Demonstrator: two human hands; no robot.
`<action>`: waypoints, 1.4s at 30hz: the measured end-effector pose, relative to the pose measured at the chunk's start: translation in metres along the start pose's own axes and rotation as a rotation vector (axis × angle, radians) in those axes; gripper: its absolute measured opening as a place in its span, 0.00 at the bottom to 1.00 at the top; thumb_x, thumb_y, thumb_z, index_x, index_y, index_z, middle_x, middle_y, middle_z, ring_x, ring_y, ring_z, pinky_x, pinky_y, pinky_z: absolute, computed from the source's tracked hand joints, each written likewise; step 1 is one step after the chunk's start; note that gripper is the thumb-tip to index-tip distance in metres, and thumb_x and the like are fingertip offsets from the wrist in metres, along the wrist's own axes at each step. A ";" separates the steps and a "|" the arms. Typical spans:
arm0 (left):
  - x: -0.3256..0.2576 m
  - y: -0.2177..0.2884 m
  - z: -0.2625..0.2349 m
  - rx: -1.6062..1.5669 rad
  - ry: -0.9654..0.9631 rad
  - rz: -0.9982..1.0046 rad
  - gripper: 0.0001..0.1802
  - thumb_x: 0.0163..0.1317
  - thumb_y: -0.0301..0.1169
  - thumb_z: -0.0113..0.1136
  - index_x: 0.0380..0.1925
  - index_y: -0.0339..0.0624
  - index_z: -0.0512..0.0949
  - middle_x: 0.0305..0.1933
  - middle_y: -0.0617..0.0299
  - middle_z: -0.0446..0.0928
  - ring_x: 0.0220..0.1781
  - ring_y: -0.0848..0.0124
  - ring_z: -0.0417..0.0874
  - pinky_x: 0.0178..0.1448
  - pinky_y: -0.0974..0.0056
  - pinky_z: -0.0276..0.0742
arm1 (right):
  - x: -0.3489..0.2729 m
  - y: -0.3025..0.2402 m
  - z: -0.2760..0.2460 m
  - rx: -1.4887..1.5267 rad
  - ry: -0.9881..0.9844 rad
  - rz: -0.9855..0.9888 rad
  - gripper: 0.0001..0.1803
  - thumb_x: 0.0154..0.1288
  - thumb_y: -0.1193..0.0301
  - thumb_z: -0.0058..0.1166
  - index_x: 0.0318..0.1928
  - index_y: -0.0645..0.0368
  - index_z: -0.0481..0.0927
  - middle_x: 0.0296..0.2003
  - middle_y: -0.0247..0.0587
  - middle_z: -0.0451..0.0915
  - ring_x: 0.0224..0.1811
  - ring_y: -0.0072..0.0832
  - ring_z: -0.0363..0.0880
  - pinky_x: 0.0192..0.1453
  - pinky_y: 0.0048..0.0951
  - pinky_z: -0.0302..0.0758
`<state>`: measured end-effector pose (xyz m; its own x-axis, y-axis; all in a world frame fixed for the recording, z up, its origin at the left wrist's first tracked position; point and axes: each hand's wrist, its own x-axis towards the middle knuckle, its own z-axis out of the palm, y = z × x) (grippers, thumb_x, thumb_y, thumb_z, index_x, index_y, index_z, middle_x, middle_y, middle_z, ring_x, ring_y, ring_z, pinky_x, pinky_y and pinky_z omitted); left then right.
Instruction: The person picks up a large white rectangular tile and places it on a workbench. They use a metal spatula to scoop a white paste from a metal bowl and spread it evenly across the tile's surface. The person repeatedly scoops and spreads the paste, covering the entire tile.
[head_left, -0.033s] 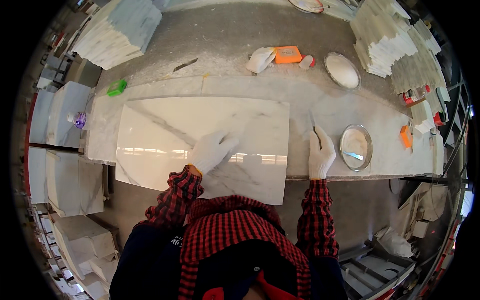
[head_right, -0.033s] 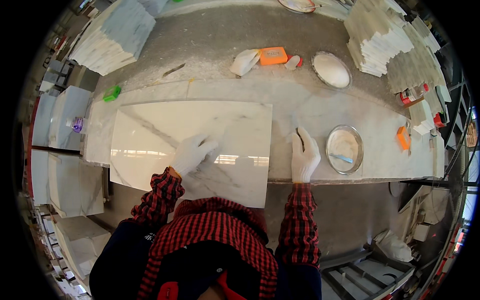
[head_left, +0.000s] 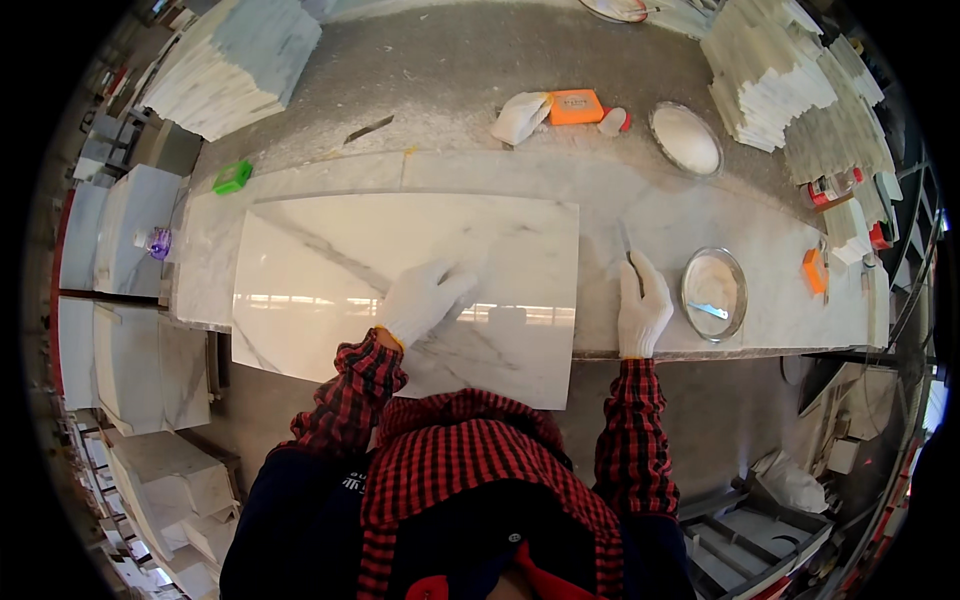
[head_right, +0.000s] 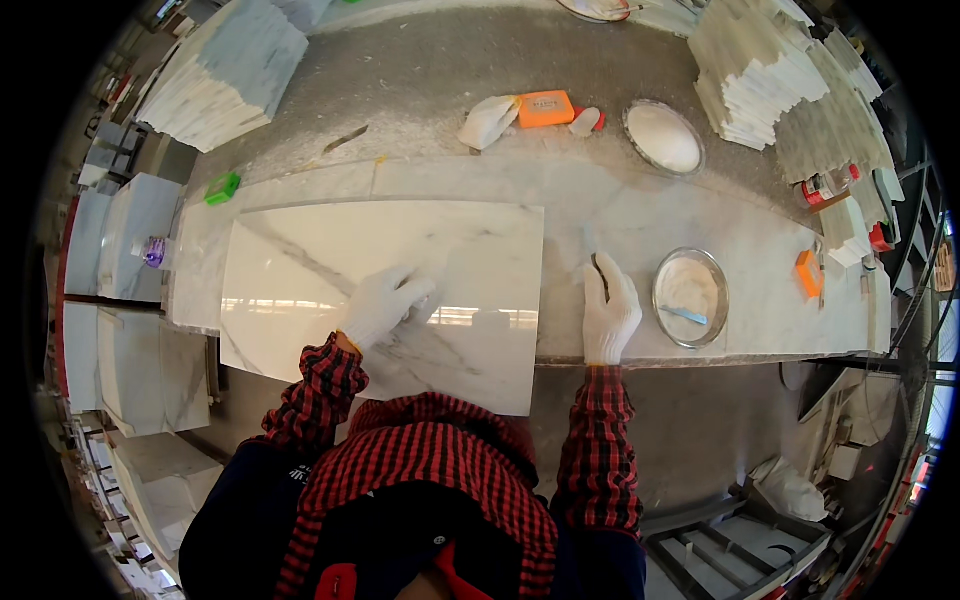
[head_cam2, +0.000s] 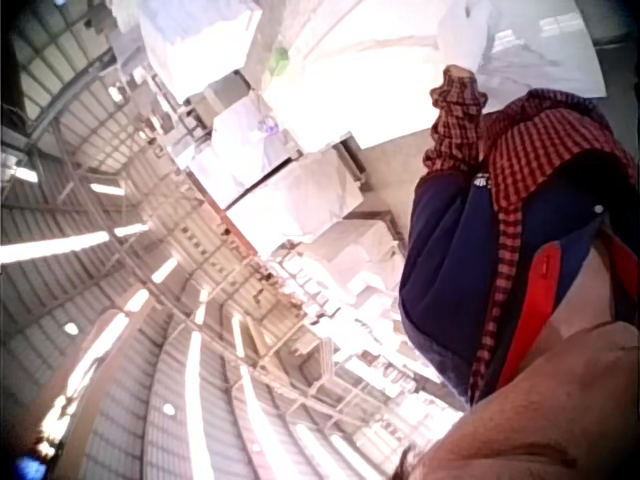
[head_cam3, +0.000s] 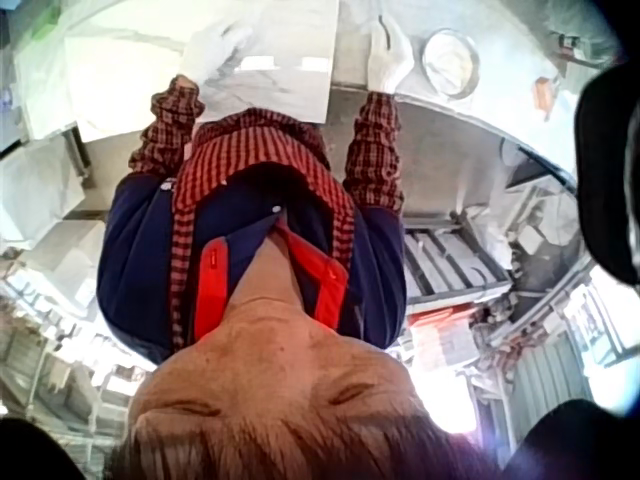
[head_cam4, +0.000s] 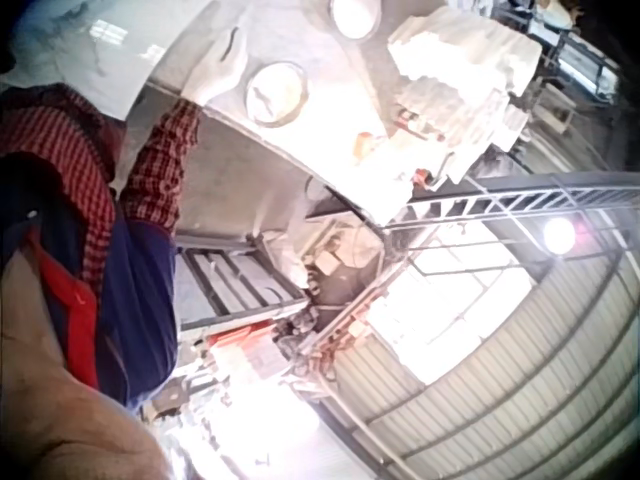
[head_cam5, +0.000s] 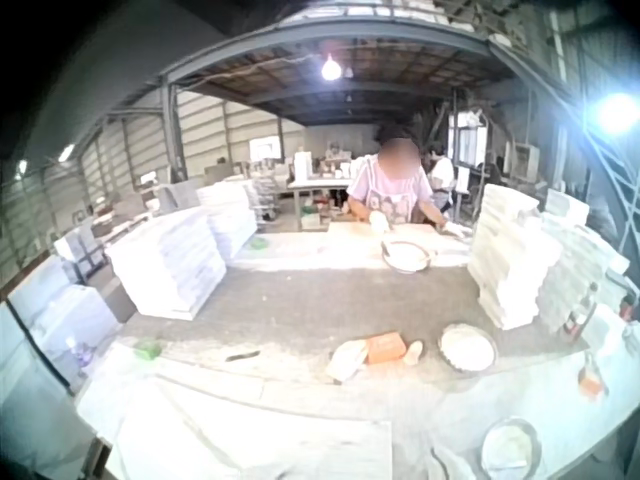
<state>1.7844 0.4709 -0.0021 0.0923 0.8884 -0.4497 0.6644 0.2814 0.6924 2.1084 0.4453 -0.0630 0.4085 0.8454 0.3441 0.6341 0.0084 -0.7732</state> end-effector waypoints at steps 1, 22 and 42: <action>0.002 0.001 -0.001 -0.001 -0.010 -0.011 0.28 0.67 0.54 0.58 0.39 0.34 0.82 0.30 0.51 0.83 0.33 0.61 0.84 0.43 0.57 0.77 | 0.000 -0.001 0.000 -0.003 -0.005 0.005 0.15 0.70 0.71 0.63 0.53 0.65 0.86 0.45 0.51 0.88 0.47 0.39 0.85 0.55 0.35 0.78; 0.021 0.003 -0.003 -0.071 -0.057 -0.127 0.28 0.65 0.56 0.59 0.32 0.38 0.84 0.21 0.64 0.76 0.24 0.76 0.75 0.31 0.65 0.69 | 0.003 0.005 0.005 -0.052 0.036 -0.021 0.15 0.68 0.69 0.67 0.52 0.62 0.87 0.41 0.48 0.87 0.42 0.39 0.85 0.49 0.37 0.79; 0.027 0.000 -0.005 -0.094 -0.092 -0.159 0.29 0.65 0.57 0.60 0.36 0.37 0.85 0.24 0.65 0.77 0.25 0.77 0.77 0.32 0.67 0.71 | 0.003 0.004 0.005 -0.032 0.021 0.032 0.16 0.68 0.69 0.67 0.53 0.63 0.87 0.42 0.49 0.87 0.42 0.39 0.85 0.49 0.36 0.79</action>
<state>1.7827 0.4965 -0.0114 0.0615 0.7944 -0.6042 0.6042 0.4522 0.6561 2.1089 0.4503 -0.0674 0.4421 0.8338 0.3307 0.6410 -0.0358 -0.7667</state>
